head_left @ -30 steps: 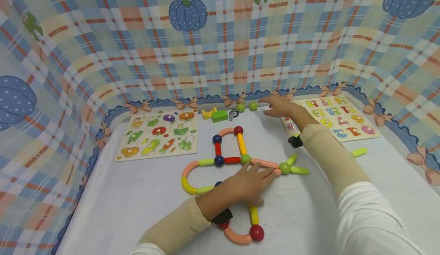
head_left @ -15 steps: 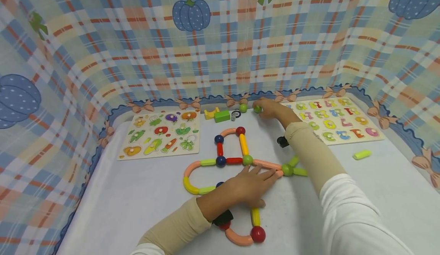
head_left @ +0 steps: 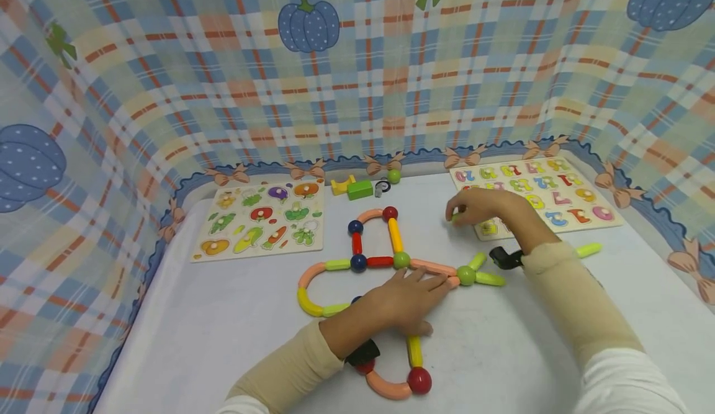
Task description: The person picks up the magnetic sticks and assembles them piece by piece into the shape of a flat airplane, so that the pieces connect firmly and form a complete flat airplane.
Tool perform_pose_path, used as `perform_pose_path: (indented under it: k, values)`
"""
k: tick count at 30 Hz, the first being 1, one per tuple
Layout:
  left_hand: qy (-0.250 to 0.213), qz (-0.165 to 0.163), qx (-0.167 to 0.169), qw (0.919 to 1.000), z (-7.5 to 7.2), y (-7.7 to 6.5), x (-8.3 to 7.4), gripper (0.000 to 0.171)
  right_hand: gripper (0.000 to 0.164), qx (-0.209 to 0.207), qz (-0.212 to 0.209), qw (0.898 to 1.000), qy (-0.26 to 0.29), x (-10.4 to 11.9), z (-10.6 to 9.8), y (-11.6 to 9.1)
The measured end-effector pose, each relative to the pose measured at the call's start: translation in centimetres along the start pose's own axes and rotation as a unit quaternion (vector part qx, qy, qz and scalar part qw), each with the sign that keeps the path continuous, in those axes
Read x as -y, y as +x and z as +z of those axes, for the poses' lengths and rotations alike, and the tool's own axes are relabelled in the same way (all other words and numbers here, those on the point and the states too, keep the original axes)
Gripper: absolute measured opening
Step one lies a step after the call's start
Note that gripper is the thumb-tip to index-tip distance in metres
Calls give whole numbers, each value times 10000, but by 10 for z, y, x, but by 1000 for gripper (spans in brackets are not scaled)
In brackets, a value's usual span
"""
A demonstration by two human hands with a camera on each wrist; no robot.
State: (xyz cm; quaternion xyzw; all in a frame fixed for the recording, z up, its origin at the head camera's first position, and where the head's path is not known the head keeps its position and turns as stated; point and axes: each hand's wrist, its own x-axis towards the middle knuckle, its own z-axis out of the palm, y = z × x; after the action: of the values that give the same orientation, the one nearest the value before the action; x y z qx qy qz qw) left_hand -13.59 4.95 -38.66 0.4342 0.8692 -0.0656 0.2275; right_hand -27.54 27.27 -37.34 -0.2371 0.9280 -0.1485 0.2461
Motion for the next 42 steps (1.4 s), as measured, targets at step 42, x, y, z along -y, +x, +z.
perform_pose_path:
  k: [42]
  values:
    - [-113, -104, 36, 9999, 0, -4, -2, 87, 26, -1309, -337, 9883, 712, -34, 14, -62]
